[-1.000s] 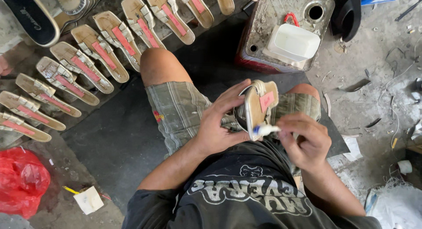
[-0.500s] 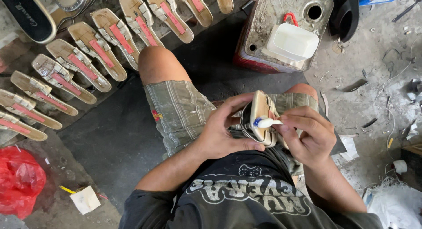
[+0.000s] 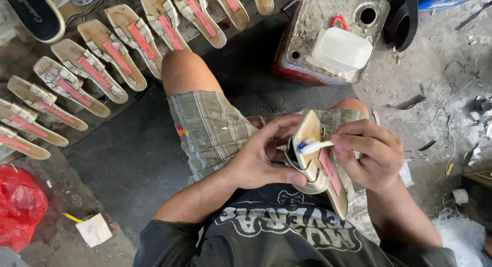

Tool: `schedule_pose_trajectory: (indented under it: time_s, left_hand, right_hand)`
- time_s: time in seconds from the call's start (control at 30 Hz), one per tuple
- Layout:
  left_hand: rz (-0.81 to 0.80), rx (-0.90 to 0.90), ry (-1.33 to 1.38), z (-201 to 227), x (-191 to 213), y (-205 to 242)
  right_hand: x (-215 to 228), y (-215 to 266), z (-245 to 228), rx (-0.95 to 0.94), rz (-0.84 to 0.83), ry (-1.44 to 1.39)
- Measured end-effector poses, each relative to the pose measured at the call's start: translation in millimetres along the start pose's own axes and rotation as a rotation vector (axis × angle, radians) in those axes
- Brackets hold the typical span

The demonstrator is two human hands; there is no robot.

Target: The person scrubs the insoles of several beige slippers with pink straps using a toothbrush dipped in a white liquid from a plastic container. After scrubbing each slipper, they place it on a nearby shelf and pick up the next one to repeat the process.

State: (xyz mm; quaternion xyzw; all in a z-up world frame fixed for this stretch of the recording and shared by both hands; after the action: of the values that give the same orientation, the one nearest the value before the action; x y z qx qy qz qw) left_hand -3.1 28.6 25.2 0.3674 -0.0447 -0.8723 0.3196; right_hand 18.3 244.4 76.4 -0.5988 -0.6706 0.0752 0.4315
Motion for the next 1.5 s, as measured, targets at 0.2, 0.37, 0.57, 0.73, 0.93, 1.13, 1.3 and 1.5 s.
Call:
schedule_pose_trajectory:
  time_s: [0.2,0.37,0.57,0.73,0.93,1.13,1.3,1.5]
  left_hand:
    - [-0.049,-0.012,0.078,1.9,-2.6,3.6]
    - [-0.078,-0.014,0.127,7.0,-5.0,3.9]
    - [-0.072,0.024,0.058,0.7,-2.1,3.7]
    - [-0.041,-0.068,0.008,-18.6,12.0,-7.3]
    - [0.027,0.044,0.495,-45.6,48.8,-31.1]
    - [0.119,0.151,0.435,-57.9,71.0,-21.7]
    - [0.121,0.140,0.461,-57.3,67.9,-25.7]
    - [0.156,0.021,0.304,-47.2,72.5,-22.9]
  right_hand:
    - [7.3,-1.2,-1.2,0.023,-0.069,-0.027]
    - [13.1,-1.9,0.4,0.050,-0.116,-0.052]
    - [21.0,-3.9,20.1,0.172,-0.205,-0.167]
    - [34.6,-0.8,41.0,-0.057,-0.222,-0.810]
    - [37.7,4.0,114.5,-0.385,-0.044,-0.003]
    - [8.5,16.3,217.5,-0.444,-0.487,0.922]
    - [-12.5,15.6,258.5,-0.490,-0.788,1.035]
    - [34.1,21.2,189.2,-0.463,-0.663,1.004]
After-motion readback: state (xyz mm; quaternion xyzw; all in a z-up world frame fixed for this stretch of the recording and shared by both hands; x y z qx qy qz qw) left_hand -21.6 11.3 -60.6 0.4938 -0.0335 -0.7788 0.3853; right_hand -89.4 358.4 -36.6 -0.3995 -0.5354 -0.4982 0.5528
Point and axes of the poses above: each hand's wrist, its own y-axis away from the middle knuckle, its own x-axis out of the back of the hand, z = x × y, the point moved 4 cm from there along -y, towards the middle knuckle, and after that the axes turned 13 degrees about x, right-handed, at the moved point
